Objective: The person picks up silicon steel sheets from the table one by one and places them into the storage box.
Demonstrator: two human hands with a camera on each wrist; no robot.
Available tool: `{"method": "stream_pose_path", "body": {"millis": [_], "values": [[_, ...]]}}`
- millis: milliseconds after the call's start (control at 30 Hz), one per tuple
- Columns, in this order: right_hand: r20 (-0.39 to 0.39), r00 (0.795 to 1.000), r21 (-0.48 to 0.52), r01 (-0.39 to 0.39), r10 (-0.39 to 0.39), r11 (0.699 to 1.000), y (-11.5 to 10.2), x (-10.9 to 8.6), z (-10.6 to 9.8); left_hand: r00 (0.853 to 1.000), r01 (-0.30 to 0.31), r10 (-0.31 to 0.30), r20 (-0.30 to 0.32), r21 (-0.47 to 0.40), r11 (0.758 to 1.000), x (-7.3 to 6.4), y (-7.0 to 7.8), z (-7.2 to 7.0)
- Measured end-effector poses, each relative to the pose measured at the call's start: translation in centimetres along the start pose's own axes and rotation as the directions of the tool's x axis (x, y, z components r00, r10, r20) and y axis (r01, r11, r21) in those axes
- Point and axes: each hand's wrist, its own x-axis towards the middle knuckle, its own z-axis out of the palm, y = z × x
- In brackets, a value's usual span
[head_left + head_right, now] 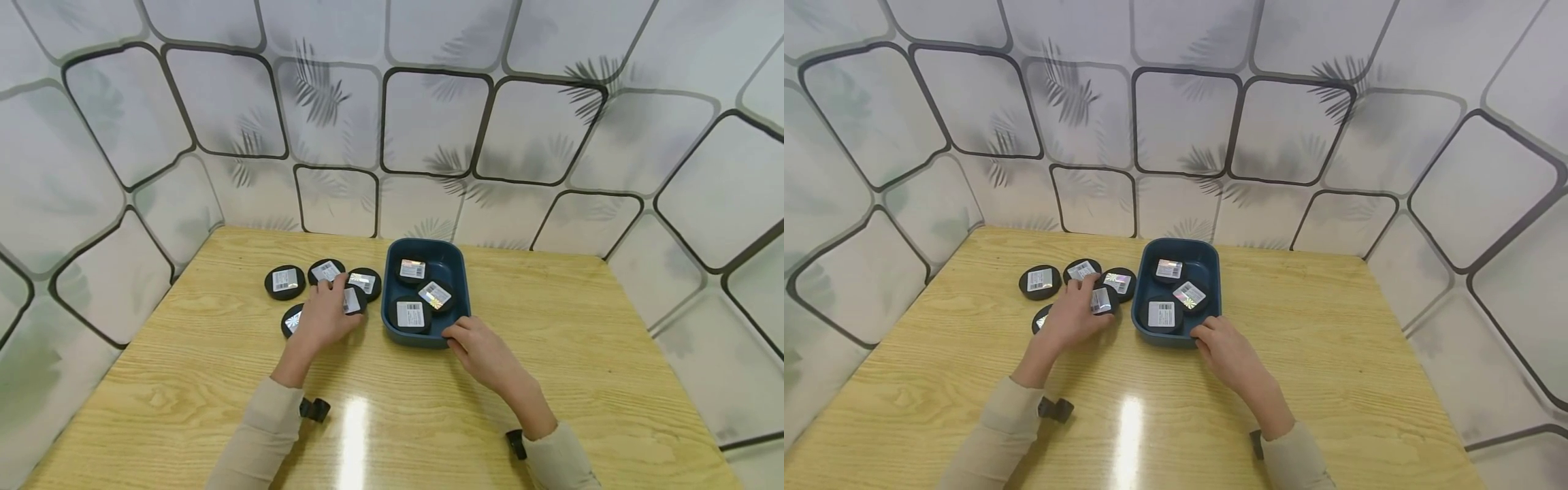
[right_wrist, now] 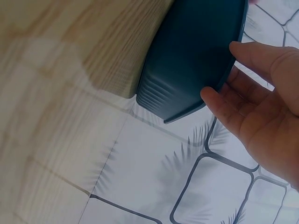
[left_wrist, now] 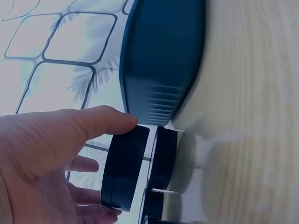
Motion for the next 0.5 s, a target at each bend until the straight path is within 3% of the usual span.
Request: {"method": "stream_pose_path", "body": {"millis": [267,500], "values": [[-0.003,1.000,0.003,-0.003,0.003,1.000,0.1,0.0,-0.1,1.000,-0.012,0.012,-0.008,-0.018,1.000,0.5,1.2,-1.2],[-0.009,1.000,0.000,0.009,-0.009,1.000,0.1,0.1,0.0,0.999,-0.022,0.020,-0.036,-0.051,0.998,1.1,2.3,-1.3]]}}
